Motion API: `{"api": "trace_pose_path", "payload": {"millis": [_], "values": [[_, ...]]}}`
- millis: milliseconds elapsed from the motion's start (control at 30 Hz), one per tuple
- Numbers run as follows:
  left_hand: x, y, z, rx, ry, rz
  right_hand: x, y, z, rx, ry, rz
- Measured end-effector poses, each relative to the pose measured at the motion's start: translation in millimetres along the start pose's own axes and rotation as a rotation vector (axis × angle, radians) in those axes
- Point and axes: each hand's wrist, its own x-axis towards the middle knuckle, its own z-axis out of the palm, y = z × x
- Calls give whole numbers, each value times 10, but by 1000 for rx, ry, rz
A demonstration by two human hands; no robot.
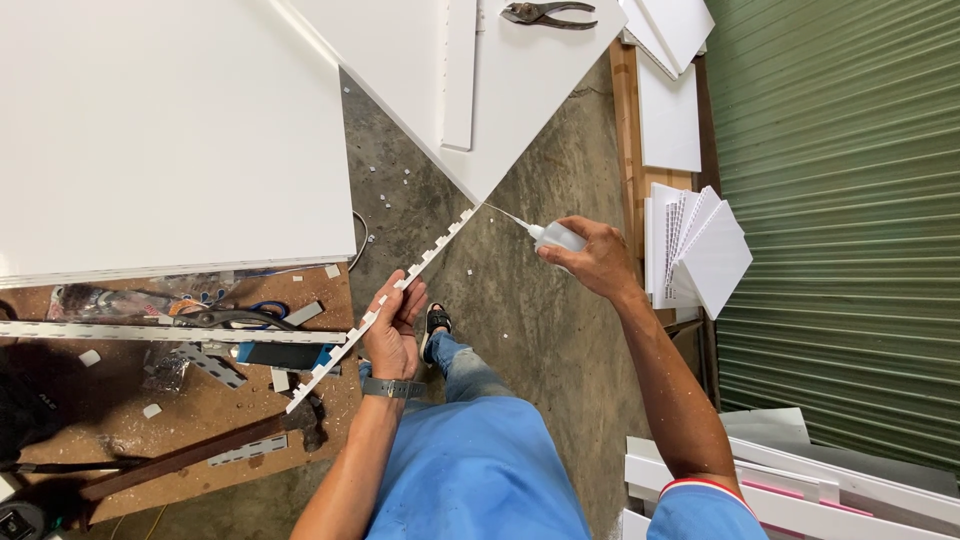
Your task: The person applies glue from a bottle to a white plastic strip and presses it onto the edge of a white panel. They repeat this process along the edge, then use pliers to trim excess material and a screwdriver to adjust the strip. Finally, they lift and reposition the panel on the workbench.
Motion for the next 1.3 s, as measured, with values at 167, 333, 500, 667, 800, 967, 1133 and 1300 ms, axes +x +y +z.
{"api": "trace_pose_path", "payload": {"millis": [167,333,500,667,800,967,1133,1300], "values": [[14,-14,-10,4,4,4,-2,3,6,-2,1,4],[6,-21,-28,-6,0,10,-17,-25,8,14,4,16],[10,-42,-43,-24,-4,0,-19,173,95,215,23,-21],[-66,-29,1,-9,1,37,-102,194,333,470,48,-120],[-107,-58,-38,20,-45,54,-5,-62,685,658,117,-306],[-111,-164,-146,36,-68,33,518,-1180,1429,680,204,-533],[-218,-305,-289,90,-61,-43,1004,-2096,2193,694,178,-431],[-368,-550,-497,874,-194,68,1099,-2525,2449,660,151,-464]]}}
